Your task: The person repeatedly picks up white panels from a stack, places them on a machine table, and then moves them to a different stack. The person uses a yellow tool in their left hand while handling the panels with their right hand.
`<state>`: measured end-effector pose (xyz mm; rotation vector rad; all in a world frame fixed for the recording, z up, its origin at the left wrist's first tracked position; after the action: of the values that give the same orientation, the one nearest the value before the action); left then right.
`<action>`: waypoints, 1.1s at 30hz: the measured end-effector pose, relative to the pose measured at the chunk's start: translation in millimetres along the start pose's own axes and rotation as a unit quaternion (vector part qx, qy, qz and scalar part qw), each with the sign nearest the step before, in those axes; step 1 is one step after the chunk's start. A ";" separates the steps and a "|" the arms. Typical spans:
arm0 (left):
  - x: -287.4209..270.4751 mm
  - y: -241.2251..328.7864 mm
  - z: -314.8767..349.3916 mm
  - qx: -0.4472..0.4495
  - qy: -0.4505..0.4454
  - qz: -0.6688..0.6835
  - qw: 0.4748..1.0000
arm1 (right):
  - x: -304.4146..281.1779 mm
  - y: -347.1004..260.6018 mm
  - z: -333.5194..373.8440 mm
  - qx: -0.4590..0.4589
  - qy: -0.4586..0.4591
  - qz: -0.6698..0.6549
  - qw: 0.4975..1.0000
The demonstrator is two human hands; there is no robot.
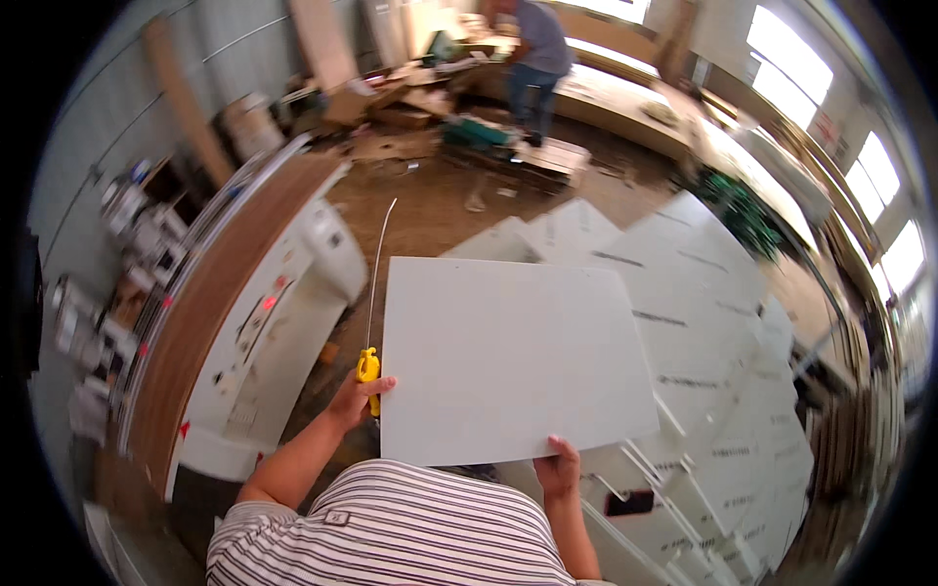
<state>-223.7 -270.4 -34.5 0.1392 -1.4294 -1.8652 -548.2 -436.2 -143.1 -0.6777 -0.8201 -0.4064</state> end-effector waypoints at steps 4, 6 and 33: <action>-141.2 -6.1 49.1 0.015 0.087 0.048 0.995 | 59.4 99.7 -5.2 0.072 -0.065 0.089 0.991; -202.4 0.7 83.0 0.032 0.145 0.081 0.986 | 87.5 150.7 -16.3 0.100 -0.092 0.137 0.981; -561.6 33.6 96.9 0.010 0.613 -0.105 0.783 | 428.1 633.0 -275.9 0.419 -0.256 0.269 0.829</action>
<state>136.6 152.2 -166.9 1.3024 -0.4819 -1.3502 228.3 -202.8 -193.7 -0.1437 -1.1462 0.6724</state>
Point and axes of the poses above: each hand's wrist, its own z-axis away from the middle knuckle, its own x-axis out of the palm, y = z × x, the point moved 10 cm from there along -z, towards the middle knuckle, and after that the axes turned 6 degrees about y, right-handed, at the moved point
